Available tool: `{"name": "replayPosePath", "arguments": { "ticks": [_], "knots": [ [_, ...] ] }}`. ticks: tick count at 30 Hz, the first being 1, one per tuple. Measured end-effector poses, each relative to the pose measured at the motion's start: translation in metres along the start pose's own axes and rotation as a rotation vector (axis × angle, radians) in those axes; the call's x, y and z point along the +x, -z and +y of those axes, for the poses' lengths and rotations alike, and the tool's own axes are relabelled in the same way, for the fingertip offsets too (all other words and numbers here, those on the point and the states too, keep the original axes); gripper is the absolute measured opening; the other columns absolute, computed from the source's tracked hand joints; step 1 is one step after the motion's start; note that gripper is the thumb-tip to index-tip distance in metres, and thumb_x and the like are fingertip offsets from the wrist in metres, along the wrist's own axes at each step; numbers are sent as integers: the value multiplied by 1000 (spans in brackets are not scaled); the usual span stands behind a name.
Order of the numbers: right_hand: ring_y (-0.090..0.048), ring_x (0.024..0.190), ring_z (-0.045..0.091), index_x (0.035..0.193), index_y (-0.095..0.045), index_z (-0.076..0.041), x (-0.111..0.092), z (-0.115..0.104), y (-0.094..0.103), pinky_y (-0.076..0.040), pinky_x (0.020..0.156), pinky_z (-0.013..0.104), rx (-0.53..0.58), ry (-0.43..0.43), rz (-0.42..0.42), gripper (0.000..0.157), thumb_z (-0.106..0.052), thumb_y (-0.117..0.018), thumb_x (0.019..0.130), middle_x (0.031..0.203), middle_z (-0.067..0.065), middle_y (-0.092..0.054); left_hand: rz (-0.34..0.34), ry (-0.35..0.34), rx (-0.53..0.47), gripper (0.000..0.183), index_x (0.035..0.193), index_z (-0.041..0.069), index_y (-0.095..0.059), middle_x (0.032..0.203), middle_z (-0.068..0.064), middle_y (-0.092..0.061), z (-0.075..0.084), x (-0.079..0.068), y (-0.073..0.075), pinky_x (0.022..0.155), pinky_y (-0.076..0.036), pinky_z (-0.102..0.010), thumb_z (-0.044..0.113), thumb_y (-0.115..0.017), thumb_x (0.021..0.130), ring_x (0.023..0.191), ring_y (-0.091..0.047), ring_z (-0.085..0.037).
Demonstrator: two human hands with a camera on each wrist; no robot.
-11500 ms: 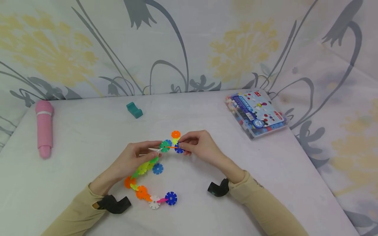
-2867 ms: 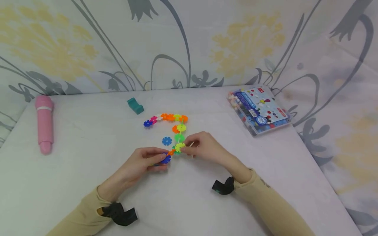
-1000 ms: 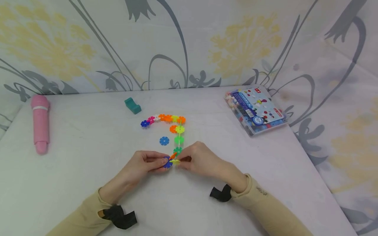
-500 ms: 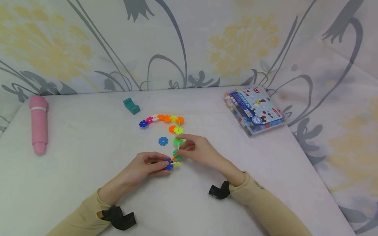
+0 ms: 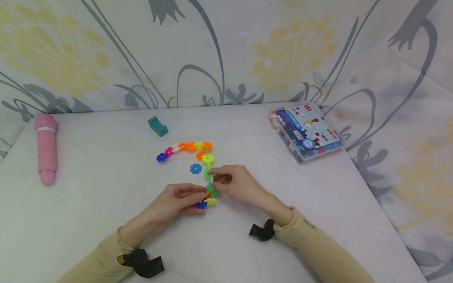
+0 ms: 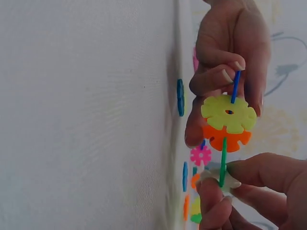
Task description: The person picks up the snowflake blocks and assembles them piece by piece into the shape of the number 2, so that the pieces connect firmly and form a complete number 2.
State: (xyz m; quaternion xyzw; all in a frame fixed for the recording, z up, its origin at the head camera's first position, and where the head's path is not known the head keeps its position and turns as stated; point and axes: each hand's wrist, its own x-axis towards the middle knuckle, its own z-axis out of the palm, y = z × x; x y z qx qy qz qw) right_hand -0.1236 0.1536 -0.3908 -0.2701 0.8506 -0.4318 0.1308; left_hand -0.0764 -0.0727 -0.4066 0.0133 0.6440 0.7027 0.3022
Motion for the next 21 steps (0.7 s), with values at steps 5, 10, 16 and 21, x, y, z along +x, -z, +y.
{"name": "replayPosePath", "arguments": {
  "ticks": [5,10,16,21],
  "knots": [
    [-65,83,11,118,-72,-3,-3,-3,-5,-56,78,26,-15,74,31,28,-2,-70,90,96,3,-71,5,-5,15,41,128,-9,-60,117,-19,-71,-1,0,-2,82,-59,-32,19,-66,98,89,-73,-18],
    [-66,83,10,117,-72,-4,-4,-7,-7,-57,77,26,-16,120,47,28,-2,-70,90,96,2,-70,0,-40,22,40,126,-8,-62,117,-20,-69,-3,0,-3,78,-61,-35,18,-67,97,92,-70,-18],
    [-66,85,9,122,-70,-4,-4,-4,-8,-57,79,26,-9,156,86,32,-3,-71,90,98,2,-70,6,-86,56,38,128,-4,-62,118,-21,-68,0,-1,-2,80,-61,-37,17,-67,96,90,-70,-18],
    [-68,91,13,128,-66,-3,-4,-5,-7,-57,84,27,61,130,115,36,-3,-69,93,104,4,-72,39,-89,74,41,132,-4,-60,126,-20,-64,3,-2,-1,80,-60,-37,16,-67,97,91,-71,-18]
  ]
}}
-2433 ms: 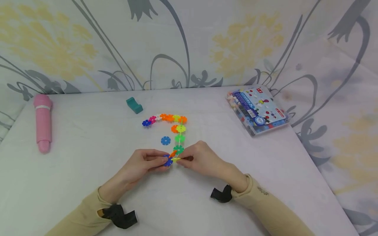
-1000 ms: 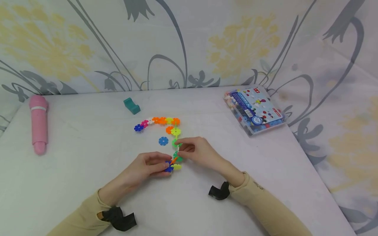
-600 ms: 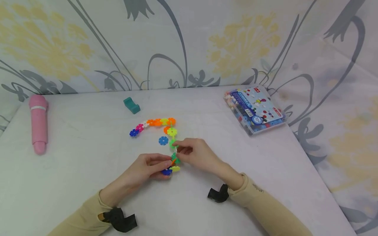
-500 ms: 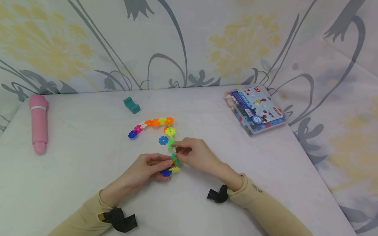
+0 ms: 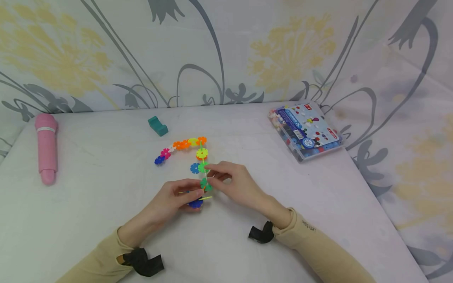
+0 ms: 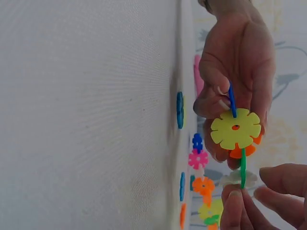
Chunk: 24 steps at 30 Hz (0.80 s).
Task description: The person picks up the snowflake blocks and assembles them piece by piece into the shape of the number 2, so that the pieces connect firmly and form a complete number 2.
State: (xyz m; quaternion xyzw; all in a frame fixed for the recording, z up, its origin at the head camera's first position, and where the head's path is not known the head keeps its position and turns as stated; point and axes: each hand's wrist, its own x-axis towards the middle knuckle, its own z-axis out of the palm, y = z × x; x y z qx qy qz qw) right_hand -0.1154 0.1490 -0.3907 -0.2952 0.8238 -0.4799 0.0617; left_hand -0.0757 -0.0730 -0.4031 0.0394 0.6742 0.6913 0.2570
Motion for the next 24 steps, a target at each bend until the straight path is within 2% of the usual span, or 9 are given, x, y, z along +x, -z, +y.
{"name": "replayPosePath", "arguments": {
  "ticks": [8,13,18,24],
  "knots": [
    [-70,94,17,131,-63,-4,2,1,6,-57,85,28,30,-131,29,35,-11,-64,98,109,8,-73,61,7,47,42,133,1,-61,130,-17,-62,3,-1,1,81,-60,-35,20,-67,97,96,-71,-19],
    [-69,93,17,125,-67,-4,11,8,12,-56,84,33,-41,-190,31,31,-15,-66,97,107,6,-74,105,-14,66,42,133,2,-61,128,-16,-63,6,-2,0,82,-60,-35,19,-68,96,98,-71,-20],
    [-66,96,19,121,-70,-6,39,16,11,-55,86,36,-158,-235,14,28,-18,-68,96,107,5,-71,148,-31,86,39,132,3,-62,124,-14,-64,12,-4,1,83,-60,-36,17,-68,96,98,-71,-19],
    [-59,90,20,122,-70,-9,78,28,1,-49,78,32,-339,-200,-73,30,-17,-67,93,102,7,-62,171,-36,69,37,131,2,-62,123,-15,-64,16,-5,5,83,-60,-35,14,-67,96,97,-71,-18]
  ]
}}
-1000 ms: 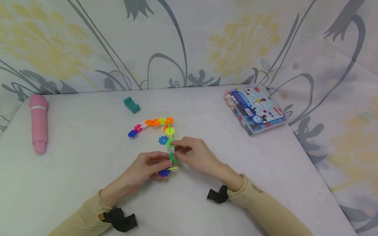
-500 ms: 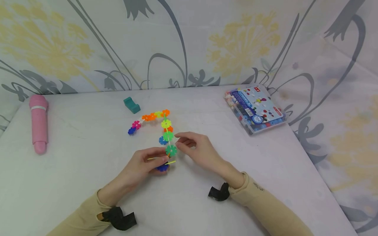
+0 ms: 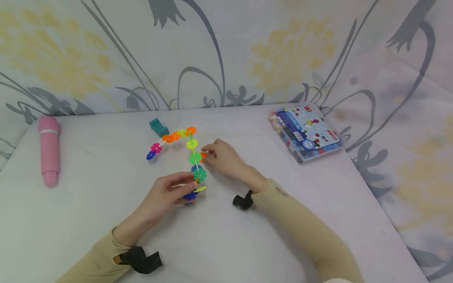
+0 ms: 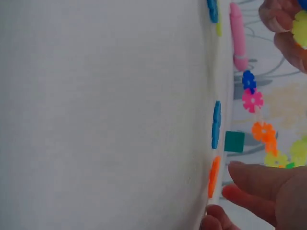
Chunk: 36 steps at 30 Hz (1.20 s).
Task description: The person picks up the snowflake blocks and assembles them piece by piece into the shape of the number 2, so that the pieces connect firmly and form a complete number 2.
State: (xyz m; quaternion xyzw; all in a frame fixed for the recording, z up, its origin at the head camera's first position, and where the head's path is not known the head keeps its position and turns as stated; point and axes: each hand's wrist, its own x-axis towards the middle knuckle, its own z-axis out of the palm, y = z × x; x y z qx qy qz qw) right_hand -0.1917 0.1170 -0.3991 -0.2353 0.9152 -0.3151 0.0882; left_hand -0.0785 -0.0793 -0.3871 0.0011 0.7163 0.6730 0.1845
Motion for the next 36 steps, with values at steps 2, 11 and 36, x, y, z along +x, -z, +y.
{"name": "replayPosePath", "arguments": {
  "ticks": [2,11,36],
  "knots": [
    [-58,87,21,120,-71,-8,10,-1,-3,-47,76,32,-44,13,-17,30,-14,-70,91,100,8,-60,1,-10,6,38,132,2,-62,124,-16,-64,0,0,2,83,-60,-34,14,-66,96,96,-71,-17],
    [-61,72,21,96,-68,-7,5,-1,5,-50,67,30,140,-48,9,11,-14,-74,90,85,6,-68,19,-66,115,38,132,5,-63,124,-13,-66,5,0,9,87,-57,-32,17,-66,97,98,-71,-21],
    [-69,71,26,107,-73,-5,-79,-25,6,-59,71,30,493,99,41,16,-6,-72,91,89,7,-74,-36,-118,133,41,138,1,-57,132,-19,-61,10,-1,16,93,-56,-34,16,-61,100,104,-68,-25]
  ]
}}
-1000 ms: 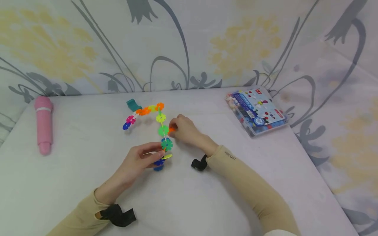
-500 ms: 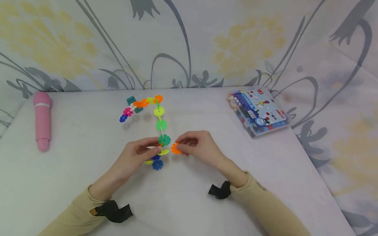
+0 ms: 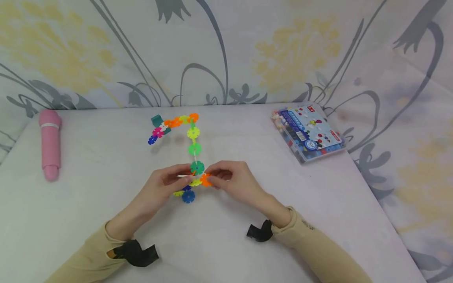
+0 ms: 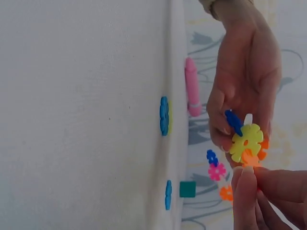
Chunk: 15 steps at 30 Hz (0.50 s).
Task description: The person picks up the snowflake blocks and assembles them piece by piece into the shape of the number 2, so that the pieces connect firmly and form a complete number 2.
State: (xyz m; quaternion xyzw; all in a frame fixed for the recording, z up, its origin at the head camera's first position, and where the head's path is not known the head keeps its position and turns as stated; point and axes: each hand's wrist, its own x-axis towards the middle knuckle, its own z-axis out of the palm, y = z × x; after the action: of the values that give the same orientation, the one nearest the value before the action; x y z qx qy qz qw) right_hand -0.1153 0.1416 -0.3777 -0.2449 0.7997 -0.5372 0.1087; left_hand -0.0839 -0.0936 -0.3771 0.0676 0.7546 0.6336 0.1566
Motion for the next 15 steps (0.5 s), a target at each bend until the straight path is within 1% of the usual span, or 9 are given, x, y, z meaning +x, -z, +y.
{"name": "replayPosePath", "arguments": {
  "ticks": [4,6,10,12,15],
  "knots": [
    [-70,69,19,105,-73,-3,-1,-1,-5,-60,70,30,0,22,20,15,-5,-72,91,86,8,-74,-14,-2,-4,40,140,2,-54,134,-18,-58,0,0,-2,95,-55,-33,14,-57,102,109,-64,-26],
    [-70,68,18,105,-73,-3,-2,-1,-7,-60,70,30,5,24,23,14,-5,-72,91,85,8,-74,-16,-1,-2,39,140,2,-53,134,-16,-57,0,0,-4,97,-53,-31,13,-55,103,115,-60,-27],
    [-71,68,17,103,-73,-2,-2,0,-10,-60,69,30,10,18,26,13,-4,-72,90,83,8,-74,-16,16,-16,37,140,2,-49,136,-15,-54,1,-1,-9,103,-48,-32,12,-51,104,127,-51,-28],
    [-71,67,17,103,-73,-1,-3,0,-12,-60,68,31,17,16,28,13,-4,-72,90,82,9,-74,-13,18,-31,37,140,2,-48,136,-16,-53,0,-2,-10,105,-47,-33,11,-49,105,128,-49,-30],
    [-71,67,17,102,-73,0,-3,0,-12,-60,68,31,31,10,28,13,-3,-72,90,82,10,-74,-8,23,-63,35,140,2,-46,137,-16,-52,0,-3,-12,105,-46,-31,8,-49,105,129,-48,-29]
  ]
}}
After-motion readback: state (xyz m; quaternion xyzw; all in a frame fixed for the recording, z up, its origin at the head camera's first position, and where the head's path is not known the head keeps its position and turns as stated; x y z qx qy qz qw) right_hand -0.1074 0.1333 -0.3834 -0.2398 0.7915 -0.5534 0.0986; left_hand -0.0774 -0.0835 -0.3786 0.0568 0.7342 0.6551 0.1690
